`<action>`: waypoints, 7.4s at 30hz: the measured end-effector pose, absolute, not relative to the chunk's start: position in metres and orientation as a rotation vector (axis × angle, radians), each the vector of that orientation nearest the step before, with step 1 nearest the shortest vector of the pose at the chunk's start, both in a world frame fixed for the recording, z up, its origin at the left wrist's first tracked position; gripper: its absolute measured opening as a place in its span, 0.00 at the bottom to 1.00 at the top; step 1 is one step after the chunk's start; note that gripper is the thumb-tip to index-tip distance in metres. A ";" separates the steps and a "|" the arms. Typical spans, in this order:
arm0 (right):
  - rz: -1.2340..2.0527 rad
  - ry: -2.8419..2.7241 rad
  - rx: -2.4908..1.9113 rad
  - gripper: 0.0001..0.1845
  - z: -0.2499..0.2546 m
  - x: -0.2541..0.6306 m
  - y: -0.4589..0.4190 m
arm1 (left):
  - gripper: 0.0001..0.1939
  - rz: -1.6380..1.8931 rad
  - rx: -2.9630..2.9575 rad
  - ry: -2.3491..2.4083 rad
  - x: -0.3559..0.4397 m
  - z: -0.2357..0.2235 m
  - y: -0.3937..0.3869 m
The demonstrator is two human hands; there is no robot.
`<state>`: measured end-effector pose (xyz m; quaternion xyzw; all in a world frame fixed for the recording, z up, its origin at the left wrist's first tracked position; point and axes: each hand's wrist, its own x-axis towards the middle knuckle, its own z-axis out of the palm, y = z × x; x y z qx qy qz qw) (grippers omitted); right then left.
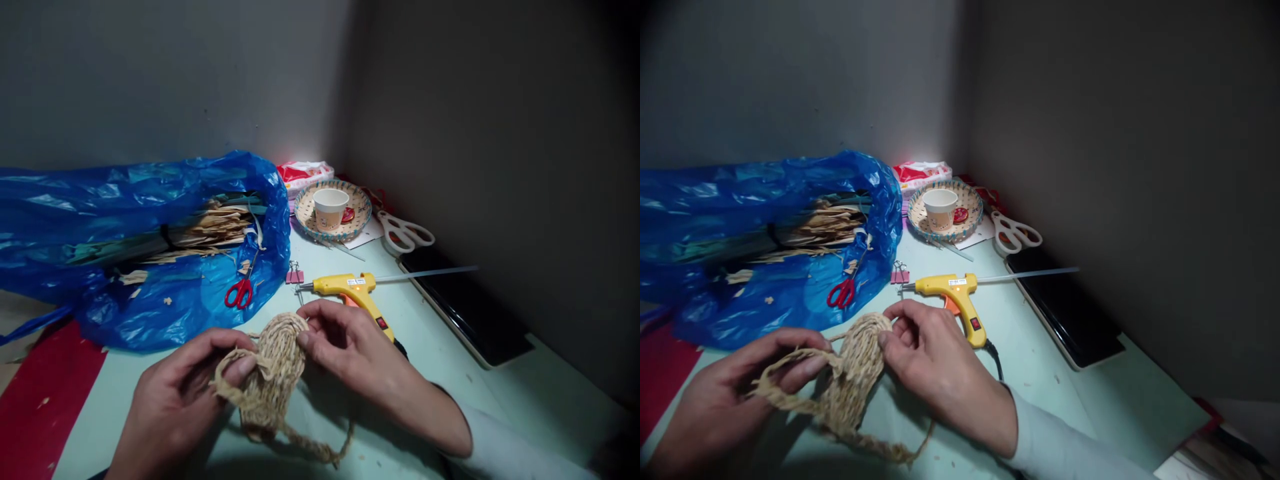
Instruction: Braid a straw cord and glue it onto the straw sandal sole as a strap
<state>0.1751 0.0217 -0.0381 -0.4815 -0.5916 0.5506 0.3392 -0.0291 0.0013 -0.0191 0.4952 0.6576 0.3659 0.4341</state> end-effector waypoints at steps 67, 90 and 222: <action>1.347 -1.860 -1.259 0.15 -0.014 0.184 0.018 | 0.09 1.195 1.376 1.572 -0.031 -0.025 0.013; 1.845 -1.526 -0.984 0.06 -0.021 0.177 0.006 | 0.17 1.224 1.101 1.458 -0.036 -0.034 0.024; 0.614 -1.817 -1.162 0.08 -0.030 0.175 0.014 | 0.16 1.198 1.102 1.480 -0.034 -0.051 0.020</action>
